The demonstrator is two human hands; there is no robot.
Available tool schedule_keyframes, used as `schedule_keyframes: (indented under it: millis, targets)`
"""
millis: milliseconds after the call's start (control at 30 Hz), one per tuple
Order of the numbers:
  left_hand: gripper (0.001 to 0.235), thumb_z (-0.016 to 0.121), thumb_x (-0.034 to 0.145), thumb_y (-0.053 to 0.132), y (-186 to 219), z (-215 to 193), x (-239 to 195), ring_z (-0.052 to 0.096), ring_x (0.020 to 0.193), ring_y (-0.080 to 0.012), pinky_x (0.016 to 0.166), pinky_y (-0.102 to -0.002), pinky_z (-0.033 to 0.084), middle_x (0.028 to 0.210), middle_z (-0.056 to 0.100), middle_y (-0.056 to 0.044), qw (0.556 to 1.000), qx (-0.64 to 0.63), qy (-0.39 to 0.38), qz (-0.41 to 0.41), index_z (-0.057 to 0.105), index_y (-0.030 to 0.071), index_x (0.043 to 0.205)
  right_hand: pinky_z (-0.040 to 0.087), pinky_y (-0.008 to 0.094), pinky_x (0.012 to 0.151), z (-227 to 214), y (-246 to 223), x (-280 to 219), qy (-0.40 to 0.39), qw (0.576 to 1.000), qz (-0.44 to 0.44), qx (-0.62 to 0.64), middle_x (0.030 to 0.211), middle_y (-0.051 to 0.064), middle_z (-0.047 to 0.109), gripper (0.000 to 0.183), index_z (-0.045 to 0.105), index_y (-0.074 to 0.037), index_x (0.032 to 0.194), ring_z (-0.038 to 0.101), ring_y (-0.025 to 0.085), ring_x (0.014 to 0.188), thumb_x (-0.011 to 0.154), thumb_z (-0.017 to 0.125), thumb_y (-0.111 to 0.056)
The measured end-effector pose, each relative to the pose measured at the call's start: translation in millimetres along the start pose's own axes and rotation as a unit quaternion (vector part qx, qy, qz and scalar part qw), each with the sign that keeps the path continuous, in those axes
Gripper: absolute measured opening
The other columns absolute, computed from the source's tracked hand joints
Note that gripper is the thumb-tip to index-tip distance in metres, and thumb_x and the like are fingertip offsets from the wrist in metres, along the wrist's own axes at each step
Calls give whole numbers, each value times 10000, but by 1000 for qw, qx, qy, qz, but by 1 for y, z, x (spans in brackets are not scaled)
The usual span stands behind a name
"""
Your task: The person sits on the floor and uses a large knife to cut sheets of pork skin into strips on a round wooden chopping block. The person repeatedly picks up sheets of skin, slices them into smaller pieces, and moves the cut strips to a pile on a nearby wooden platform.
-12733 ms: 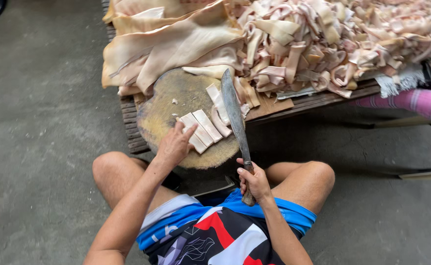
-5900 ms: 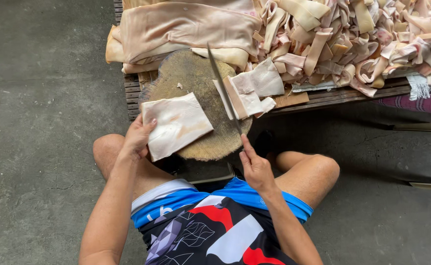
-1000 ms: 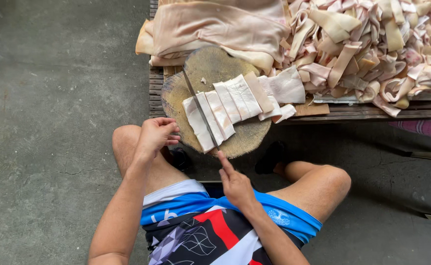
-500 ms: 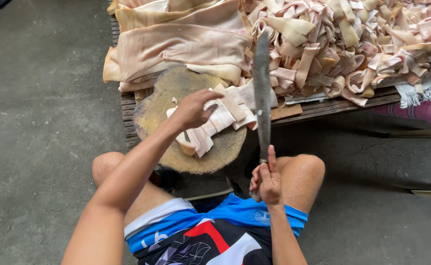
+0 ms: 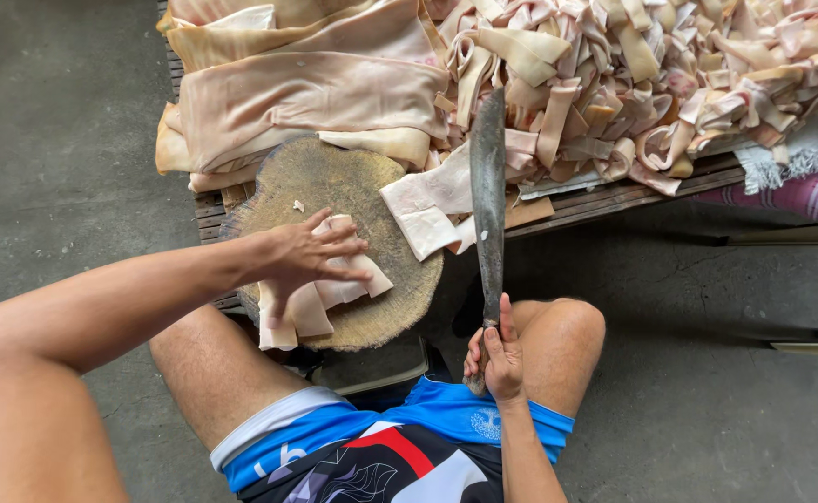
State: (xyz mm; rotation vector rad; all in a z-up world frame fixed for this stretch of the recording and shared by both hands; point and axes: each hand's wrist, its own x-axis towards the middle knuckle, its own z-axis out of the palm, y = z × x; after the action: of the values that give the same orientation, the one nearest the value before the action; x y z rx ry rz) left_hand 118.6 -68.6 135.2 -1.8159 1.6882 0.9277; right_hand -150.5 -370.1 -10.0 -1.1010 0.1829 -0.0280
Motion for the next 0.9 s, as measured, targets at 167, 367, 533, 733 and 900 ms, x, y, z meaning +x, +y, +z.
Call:
schedule_keyframes:
  millis: [167, 367, 533, 733, 900]
  targets:
    - [1794, 1023, 208, 655, -4, 22, -9, -96, 1539, -454, 1188, -733, -28, 1713, -152, -126, 995, 83, -3, 49, -102, 511, 1599, 541, 278, 488, 8, 6, 12, -12, 999, 39, 20, 730, 52, 518, 636, 158, -376, 1645, 519, 107, 515, 1100, 413, -170]
    - [1689, 1024, 245, 654, -22, 14, 17, -3, 1514, -525, 1197, -727, -9, 1704, -36, -139, 992, 95, 33, 77, -35, 570, 1558, 545, 287, 483, 23, 11, 30, -26, 998, 55, 27, 728, 46, 524, 636, 155, -369, 1643, 524, 102, 515, 1096, 416, -176]
    - [1540, 1029, 304, 603, -34, 6, 36, 331, 1395, -454, 1160, -668, 206, 1477, 407, -120, 983, 88, 138, 81, 127, 520, 1549, 544, 278, 491, 30, 18, 35, -37, 998, 49, 28, 736, 40, 526, 648, 161, -340, 1659, 516, 90, 522, 1098, 438, -170]
    - [1329, 972, 535, 343, -27, 16, 43, 562, 1079, -256, 994, -473, 417, 1171, 605, -53, 985, 34, 166, 24, 191, 409, 1607, 555, 283, 500, 27, 19, 36, -18, 998, 50, 36, 733, 46, 531, 645, 153, -342, 1654, 526, 92, 525, 1098, 429, -167]
    - [1046, 874, 683, 172, -16, 33, 29, 635, 948, -220, 909, -350, 477, 1078, 668, -60, 937, -176, 267, -140, 323, 287, 1565, 555, 285, 478, 23, 18, 43, -1, 999, 35, 38, 724, 42, 523, 644, 153, -361, 1644, 528, 95, 511, 1094, 425, -165]
